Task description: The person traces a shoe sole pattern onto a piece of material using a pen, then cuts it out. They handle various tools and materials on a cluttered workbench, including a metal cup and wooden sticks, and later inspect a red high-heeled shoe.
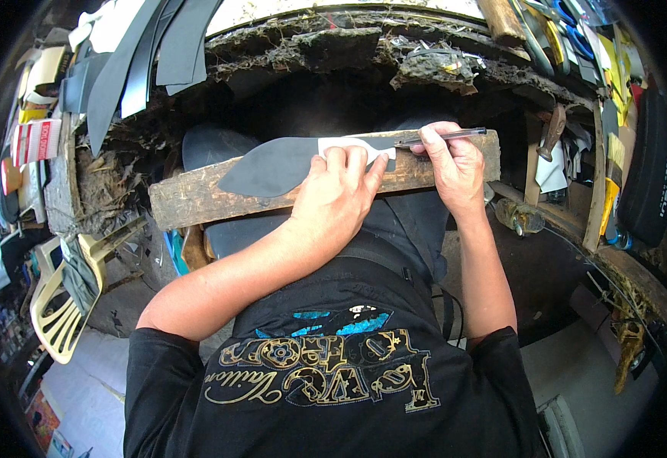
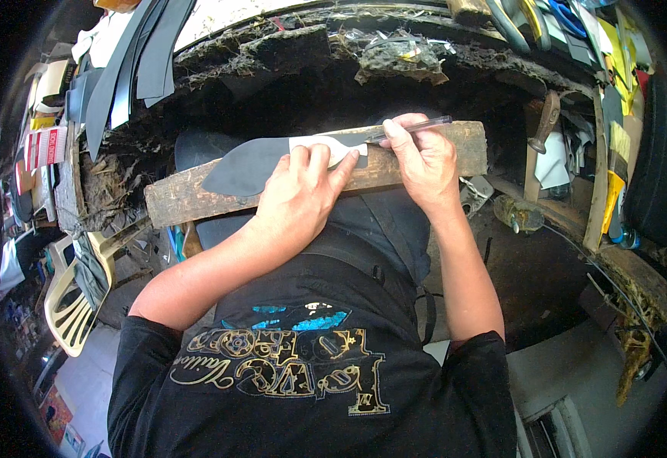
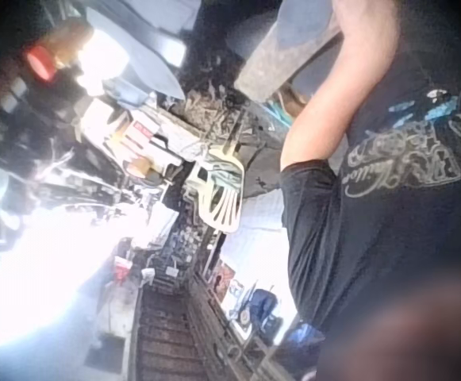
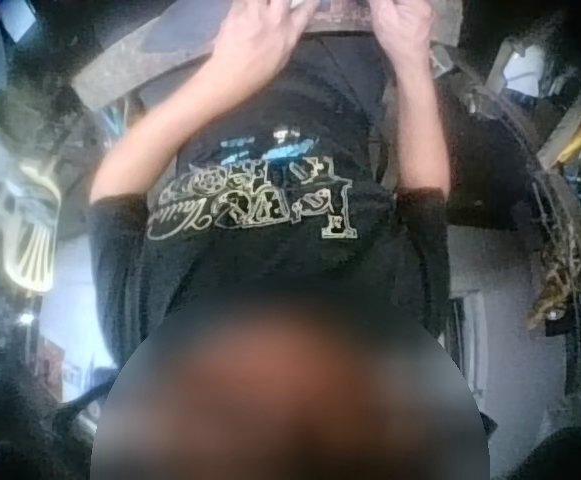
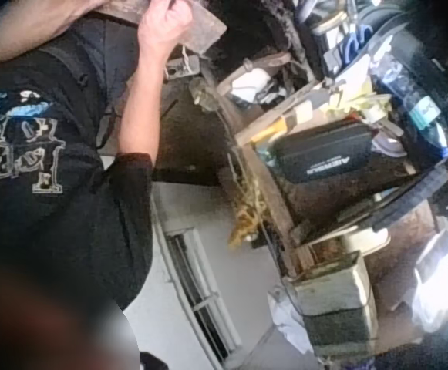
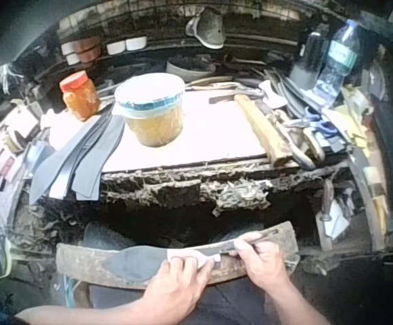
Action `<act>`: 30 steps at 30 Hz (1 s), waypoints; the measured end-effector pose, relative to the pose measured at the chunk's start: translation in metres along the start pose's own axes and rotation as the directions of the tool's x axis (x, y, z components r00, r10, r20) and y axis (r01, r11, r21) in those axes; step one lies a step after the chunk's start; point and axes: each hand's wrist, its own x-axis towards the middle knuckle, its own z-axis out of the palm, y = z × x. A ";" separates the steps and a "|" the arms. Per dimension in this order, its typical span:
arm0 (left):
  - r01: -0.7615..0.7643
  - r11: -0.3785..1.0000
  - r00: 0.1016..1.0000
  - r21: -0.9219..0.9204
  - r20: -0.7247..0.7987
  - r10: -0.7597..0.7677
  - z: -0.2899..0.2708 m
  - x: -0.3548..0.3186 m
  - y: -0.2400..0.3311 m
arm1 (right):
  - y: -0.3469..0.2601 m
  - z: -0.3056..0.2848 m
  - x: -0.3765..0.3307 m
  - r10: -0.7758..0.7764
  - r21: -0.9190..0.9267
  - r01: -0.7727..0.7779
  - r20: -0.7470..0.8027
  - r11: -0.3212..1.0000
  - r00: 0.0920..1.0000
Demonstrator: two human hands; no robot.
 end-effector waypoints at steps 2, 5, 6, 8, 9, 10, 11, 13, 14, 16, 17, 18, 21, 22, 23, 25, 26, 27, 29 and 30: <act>0.003 1.000 1.000 0.000 -0.004 -0.003 0.001 0.000 0.000 | -0.001 0.000 0.002 0.000 -0.041 0.000 0.011 0.999 1.000; 0.003 1.000 1.000 -0.002 -0.017 -0.003 0.002 0.000 0.000 | -0.003 -0.001 0.004 -0.011 -0.103 0.014 0.032 0.995 0.999; 0.002 1.000 1.000 -0.003 -0.022 -0.002 0.002 0.000 0.000 | -0.003 -0.001 0.005 -0.013 -0.118 0.018 0.038 0.993 0.999; 0.007 1.000 1.000 0.008 -0.019 -0.007 0.002 0.000 0.001 | -0.004 -0.001 0.005 -0.020 -0.154 0.025 0.038 0.988 0.999; 0.009 1.000 1.000 0.012 -0.017 -0.009 0.002 0.000 0.001 | -0.005 -0.001 0.006 -0.020 -0.168 0.026 0.038 0.985 0.999; 0.008 1.000 1.000 0.025 -0.011 -0.007 0.002 0.000 0.001 | -0.006 -0.001 0.006 -0.017 -0.175 0.023 0.036 0.984 0.999; 0.007 0.999 1.000 0.038 -0.006 -0.006 0.002 0.000 0.001 | -0.007 -0.001 0.006 -0.014 -0.182 0.020 0.033 0.983 0.999; 0.004 0.998 1.000 0.062 0.006 -0.005 0.002 0.001 0.002 | -0.008 0.000 0.006 -0.008 -0.191 0.015 0.033 0.981 0.999; 0.003 0.997 1.000 0.072 0.012 -0.004 0.002 0.001 0.002 | -0.010 0.000 0.007 -0.005 -0.194 0.012 0.036 0.981 0.999; 0.003 0.997 1.000 0.076 0.023 -0.004 0.003 0.001 0.003 | -0.012 0.001 0.008 0.000 -0.206 0.009 0.044 0.979 0.999; 0.004 0.998 1.000 0.070 0.028 -0.006 0.003 0.001 0.003 | -0.014 0.002 0.008 0.002 -0.214 0.009 0.049 0.977 0.999; 0.005 0.998 0.999 0.065 0.031 -0.007 0.003 0.001 0.003 | -0.015 0.002 0.009 0.005 -0.210 0.008 0.058 0.978 0.998; -0.002 0.998 1.000 0.070 0.012 0.001 0.003 0.000 0.003 | -0.019 0.005 0.013 -0.105 -0.254 0.122 0.078 0.959 0.991; -0.004 0.997 1.000 0.072 0.015 0.003 0.003 0.000 0.003 | -0.021 0.007 0.013 -0.123 -0.263 0.143 0.091 0.954 0.988; -0.006 0.997 1.000 0.074 0.018 0.005 0.003 0.000 0.003 | -0.022 0.009 0.013 -0.139 -0.268 0.161 0.100 0.950 0.985; -0.005 0.997 1.000 0.078 0.023 0.003 0.003 0.000 0.003 | -0.022 0.014 0.012 -0.177 -0.263 0.201 0.113 0.944 0.978; -0.003 0.997 1.000 0.078 0.026 0.001 0.003 0.000 0.004 | -0.023 0.016 0.011 -0.206 -0.262 0.232 0.125 0.937 0.971; 0.000 0.997 1.000 0.079 0.030 -0.002 0.003 0.000 0.004 | -0.022 0.019 0.010 -0.217 -0.249 0.241 0.122 0.938 0.969; 0.005 0.995 0.999 0.101 0.033 -0.009 0.003 0.001 0.004 | -0.021 0.026 0.008 -0.232 -0.244 0.255 0.119 0.936 0.965; 0.008 0.994 0.999 0.111 0.035 -0.012 0.003 0.001 0.004 | -0.019 0.029 0.008 -0.247 -0.242 0.267 0.110 0.933 0.963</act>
